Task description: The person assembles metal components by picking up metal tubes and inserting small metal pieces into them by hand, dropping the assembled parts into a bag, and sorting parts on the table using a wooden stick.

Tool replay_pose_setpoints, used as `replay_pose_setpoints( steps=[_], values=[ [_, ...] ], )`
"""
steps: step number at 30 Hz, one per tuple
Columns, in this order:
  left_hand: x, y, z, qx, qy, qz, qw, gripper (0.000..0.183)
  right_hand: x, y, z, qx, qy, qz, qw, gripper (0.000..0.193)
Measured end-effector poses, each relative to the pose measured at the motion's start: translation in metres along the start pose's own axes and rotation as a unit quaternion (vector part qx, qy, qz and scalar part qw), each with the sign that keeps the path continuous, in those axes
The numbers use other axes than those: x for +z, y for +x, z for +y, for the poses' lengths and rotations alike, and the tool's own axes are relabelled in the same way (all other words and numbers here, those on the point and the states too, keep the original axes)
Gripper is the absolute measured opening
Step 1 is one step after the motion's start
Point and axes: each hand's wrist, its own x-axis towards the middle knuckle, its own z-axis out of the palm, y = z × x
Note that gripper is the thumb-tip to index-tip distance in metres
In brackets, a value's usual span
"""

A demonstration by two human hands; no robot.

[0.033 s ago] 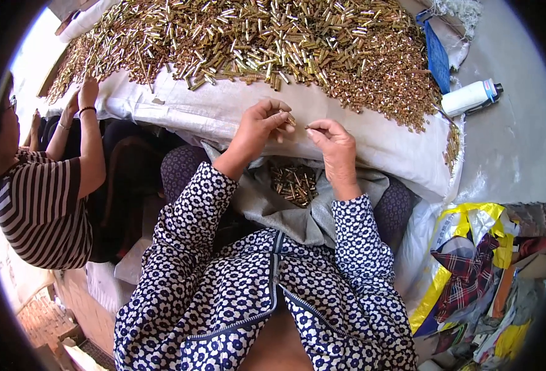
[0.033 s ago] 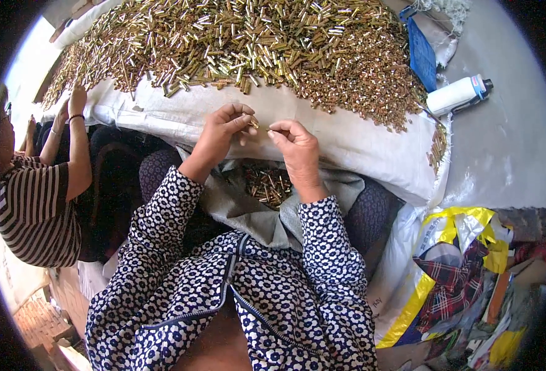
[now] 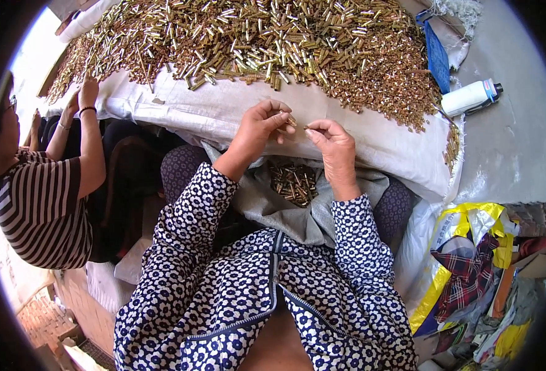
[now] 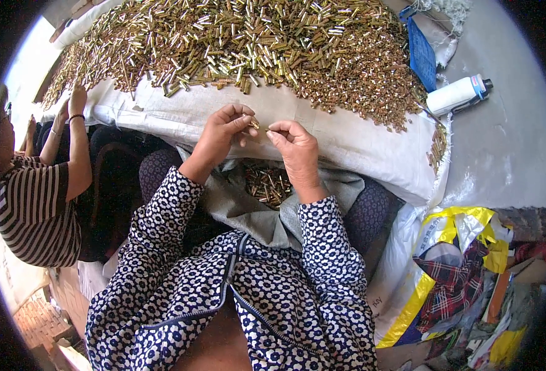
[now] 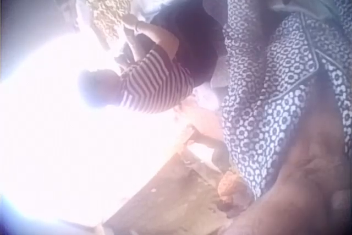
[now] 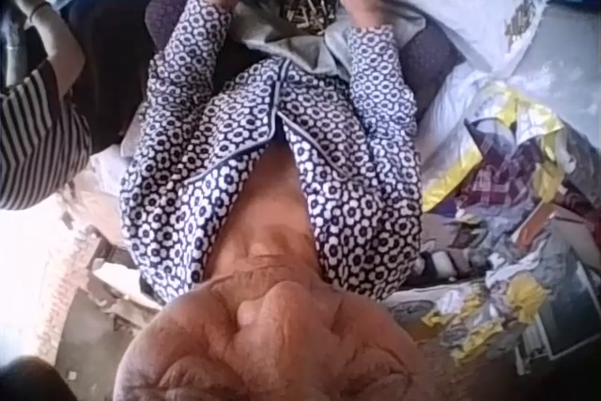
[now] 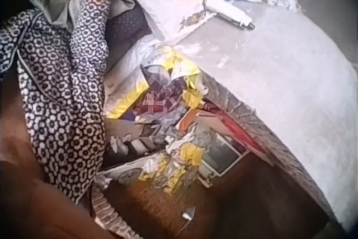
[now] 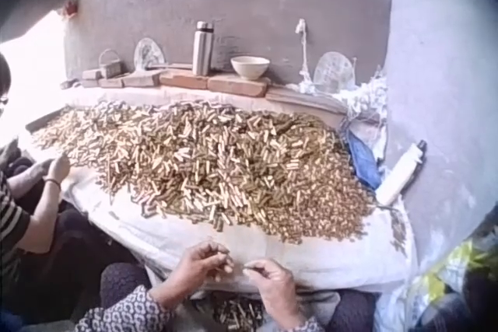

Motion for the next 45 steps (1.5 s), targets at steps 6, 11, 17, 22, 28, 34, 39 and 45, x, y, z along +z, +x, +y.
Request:
replay_pose_setpoints(
  steps=[6,11,17,22,28,34,39,45],
  values=[
    [0.002,-0.006,-0.001,-0.015,-0.057,-0.003,0.998,0.012,0.007,-0.005,-0.001,-0.002,0.037,-0.006,0.999,0.010],
    [0.005,-0.008,-0.005,-0.011,-0.082,-0.015,0.996,0.012,0.004,-0.005,0.004,-0.006,0.043,-0.003,0.999,0.010],
    [0.005,-0.007,-0.008,0.001,-0.119,-0.032,0.992,0.012,0.005,-0.006,0.004,-0.029,-0.018,0.009,0.999,0.010],
    [0.009,-0.006,-0.008,0.011,-0.148,-0.040,0.988,0.012,0.005,-0.005,0.005,-0.005,0.087,0.015,0.996,0.011],
    [0.012,-0.006,-0.006,0.021,-0.136,-0.047,0.989,0.012,0.003,-0.005,0.003,-0.012,0.051,0.022,0.998,0.011],
    [0.018,0.004,-0.012,0.131,0.185,-0.041,0.973,0.012,-0.005,0.000,0.007,-0.061,-0.129,0.028,0.989,0.007],
    [0.027,0.009,-0.026,0.288,0.500,-0.033,0.816,0.012,-0.018,0.009,0.005,-0.151,-0.389,-0.028,0.908,0.013],
    [0.029,0.005,-0.023,0.300,0.538,-0.035,0.787,0.014,-0.049,0.024,-0.006,-0.181,-0.532,0.102,0.821,0.019]
  ],
)
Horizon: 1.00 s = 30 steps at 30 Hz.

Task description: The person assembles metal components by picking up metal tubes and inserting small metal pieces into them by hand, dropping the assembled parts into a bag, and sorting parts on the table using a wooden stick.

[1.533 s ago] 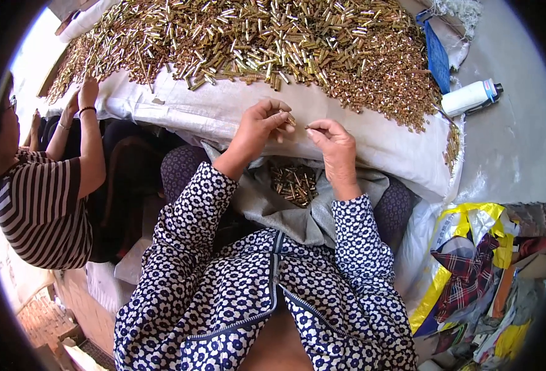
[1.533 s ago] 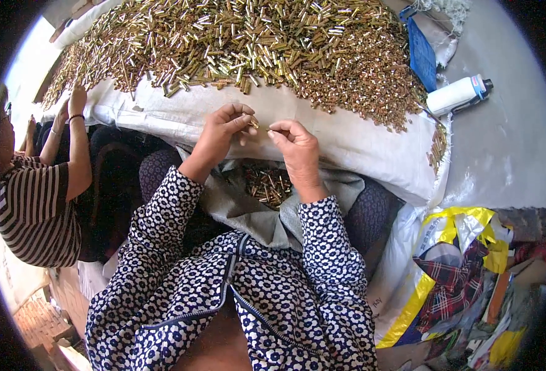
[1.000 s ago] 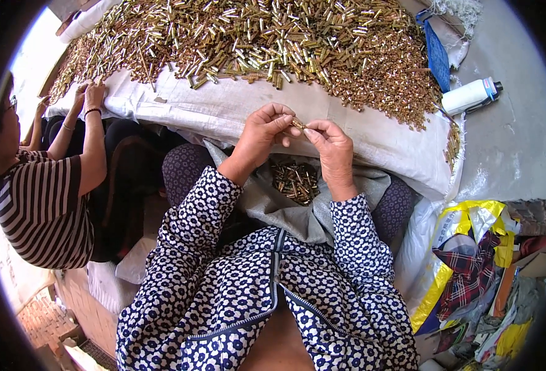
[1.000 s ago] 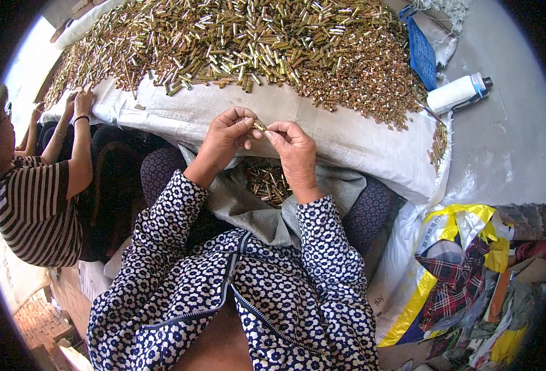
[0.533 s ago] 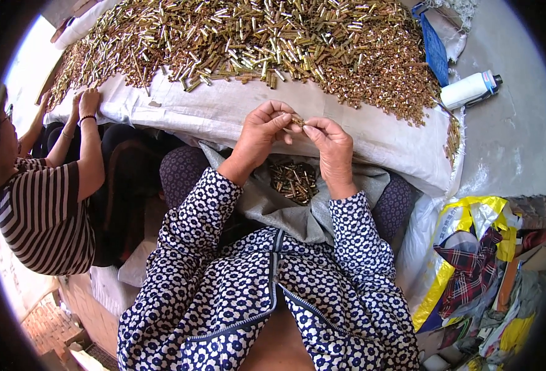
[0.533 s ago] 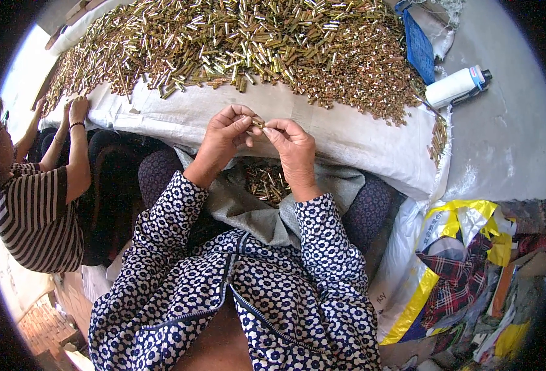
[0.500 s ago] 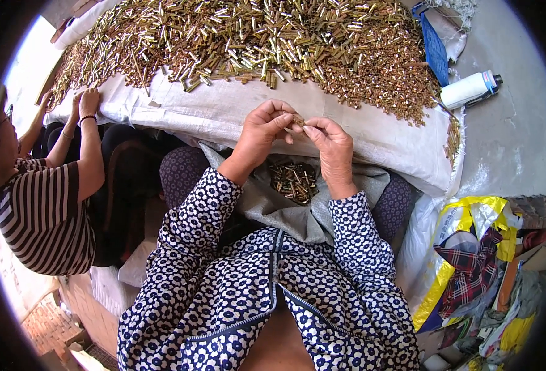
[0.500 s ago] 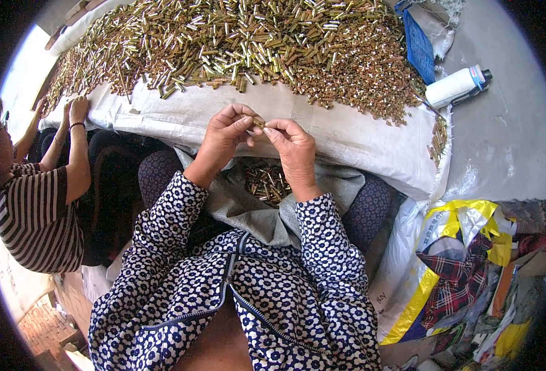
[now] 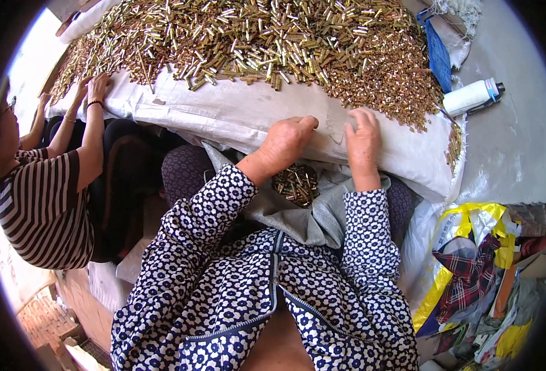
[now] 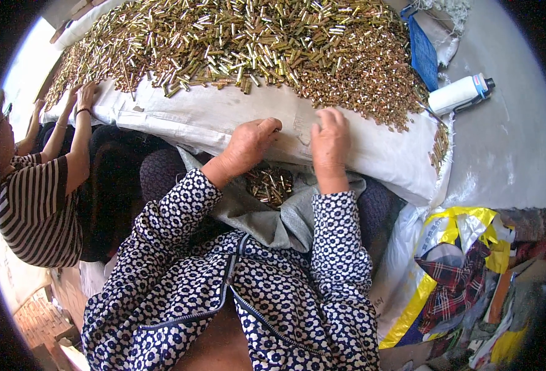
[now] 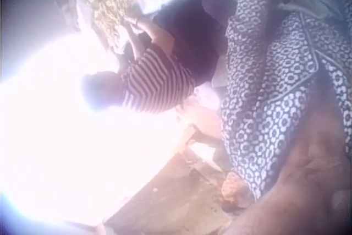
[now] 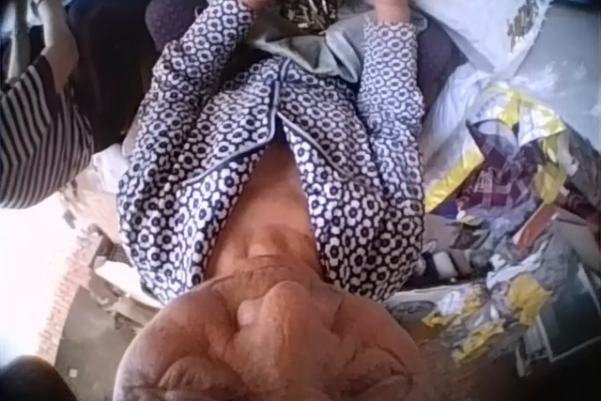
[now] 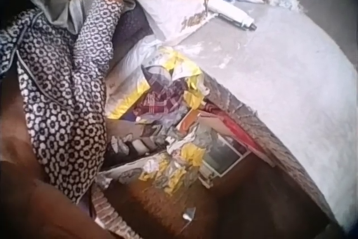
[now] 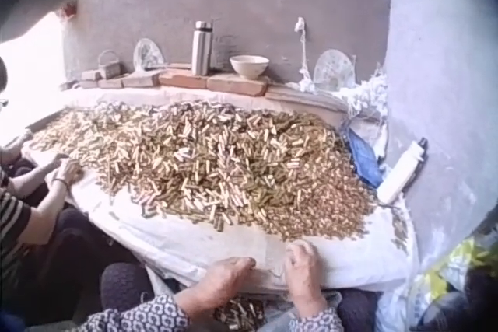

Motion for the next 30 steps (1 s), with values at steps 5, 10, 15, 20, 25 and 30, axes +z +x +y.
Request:
replay_pose_setpoints(
  steps=[5,10,15,20,25,30],
  values=[
    [-0.007,0.002,-0.001,-0.081,-0.201,0.059,0.975,0.009,0.005,0.008,0.025,0.006,-0.103,0.005,0.995,0.021],
    [-0.036,0.028,-0.048,-0.114,-0.047,0.157,0.980,0.011,0.002,0.013,0.017,0.018,-0.089,-0.008,0.996,0.018],
    [-0.042,0.054,-0.073,-0.115,0.132,0.038,0.984,0.017,0.003,0.016,0.018,0.019,-0.120,0.001,0.993,0.014],
    [-0.037,0.063,-0.066,-0.094,0.221,-0.072,0.968,0.013,0.006,0.019,0.021,0.010,-0.149,-0.003,0.989,0.013],
    [-0.033,0.053,-0.055,-0.074,0.247,-0.079,0.963,0.009,0.005,0.015,0.017,-0.022,-0.120,0.004,0.992,0.011],
    [-0.038,0.041,-0.043,-0.043,0.199,-0.049,0.978,0.009,0.006,0.013,0.015,-0.037,-0.118,0.011,0.992,0.012]
  ],
)
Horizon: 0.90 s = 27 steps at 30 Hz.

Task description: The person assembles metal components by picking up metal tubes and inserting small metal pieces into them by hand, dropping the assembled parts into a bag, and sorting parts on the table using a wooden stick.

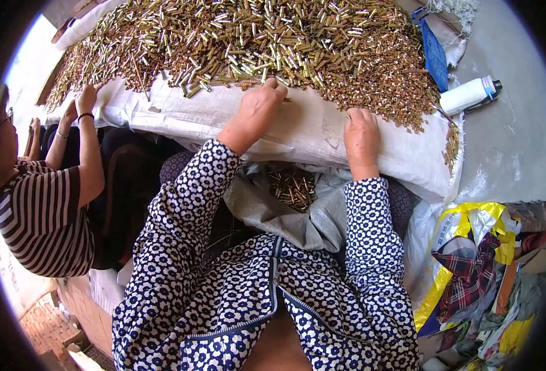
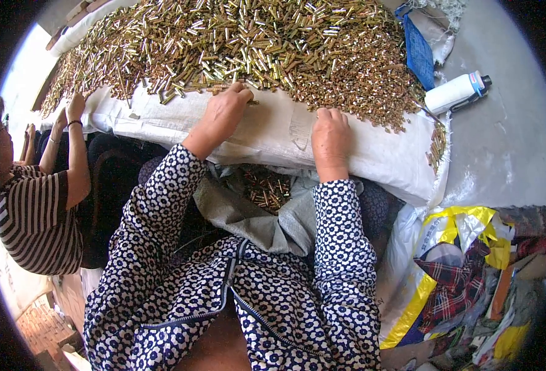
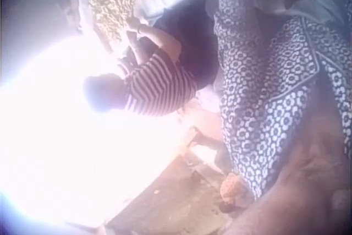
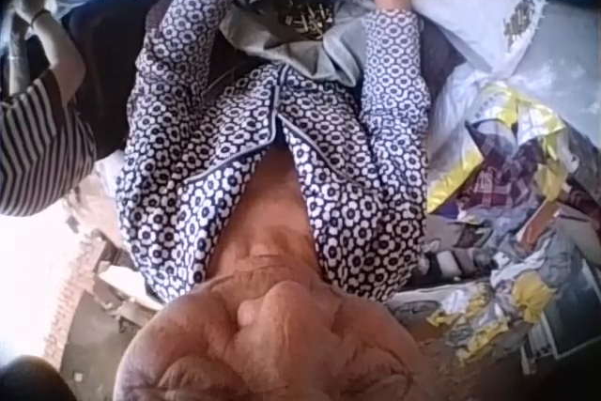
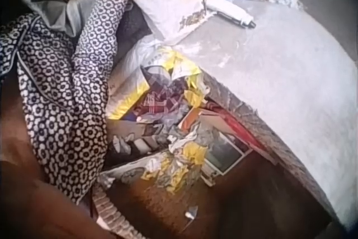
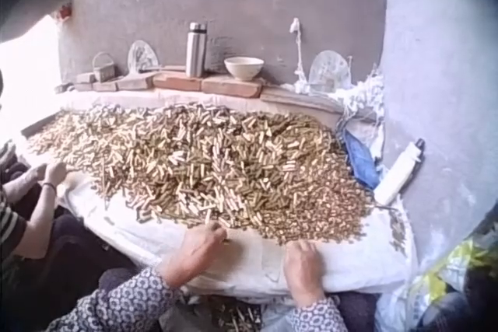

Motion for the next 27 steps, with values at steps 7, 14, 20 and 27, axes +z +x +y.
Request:
replay_pose_setpoints(
  steps=[7,14,20,27],
  values=[
    [0.007,-0.026,-0.001,-0.014,-0.270,0.019,0.963,0.015,-0.007,-0.004,-0.015,0.021,0.113,-0.028,0.993,0.014],
    [-0.002,-0.038,0.014,-0.099,-0.466,-0.045,0.878,0.010,-0.012,-0.014,-0.049,0.147,0.497,-0.116,0.847,0.010],
    [-0.005,-0.043,0.017,-0.084,-0.463,-0.065,0.880,0.010,-0.015,-0.019,-0.062,0.193,0.591,-0.122,0.774,0.005],
    [-0.003,-0.048,0.022,-0.078,-0.541,-0.050,0.836,0.010,-0.010,-0.026,-0.056,0.203,0.596,-0.133,0.765,0.012]
  ],
)
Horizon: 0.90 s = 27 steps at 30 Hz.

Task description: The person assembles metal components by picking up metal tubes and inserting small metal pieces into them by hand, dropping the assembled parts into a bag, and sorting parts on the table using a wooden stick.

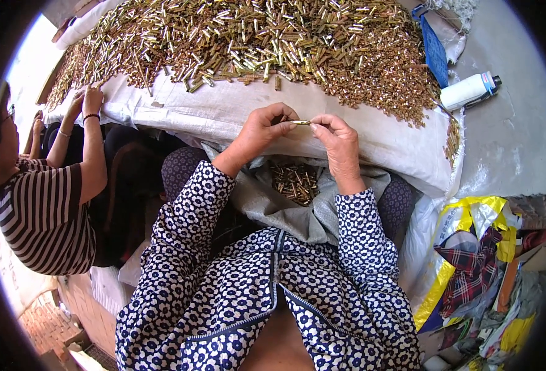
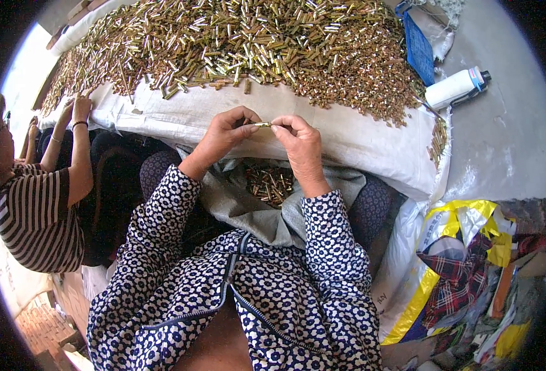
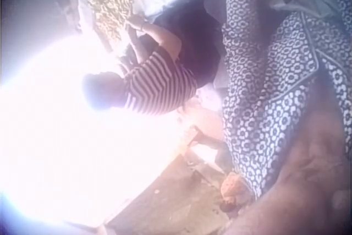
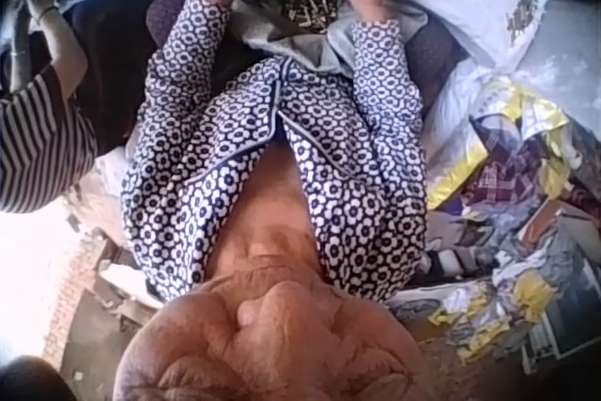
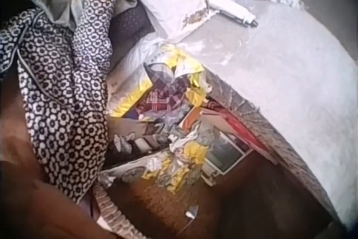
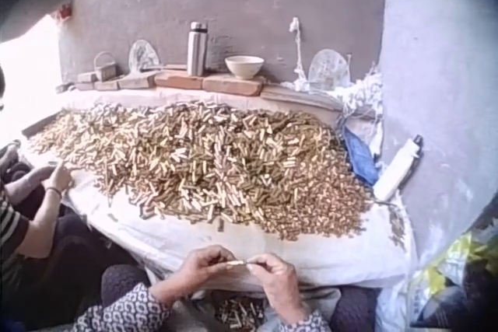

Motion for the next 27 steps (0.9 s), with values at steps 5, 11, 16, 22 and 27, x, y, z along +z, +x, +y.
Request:
replay_pose_setpoints(
  steps=[5,11,16,22,27],
  values=[
    [0.005,-0.002,-0.003,-0.016,-0.101,0.011,0.995,0.010,0.000,-0.003,0.001,0.007,0.040,0.001,0.999,0.010],
    [0.011,-0.001,-0.002,-0.061,-0.163,0.044,0.984,0.010,0.002,-0.004,0.005,-0.026,0.013,0.015,0.999,0.007],
    [0.026,0.008,-0.012,0.078,0.111,0.053,0.989,0.008,0.001,-0.002,0.008,-0.062,-0.159,0.026,0.985,0.007],
    [0.038,0.010,0.007,0.143,0.404,-0.018,0.903,0.011,-0.018,0.009,0.006,-0.160,-0.440,0.048,0.882,0.015],
    [0.040,0.014,0.006,0.153,0.425,-0.041,0.891,0.014,-0.034,0.034,0.012,-0.174,-0.514,0.125,0.830,0.025]
  ],
)
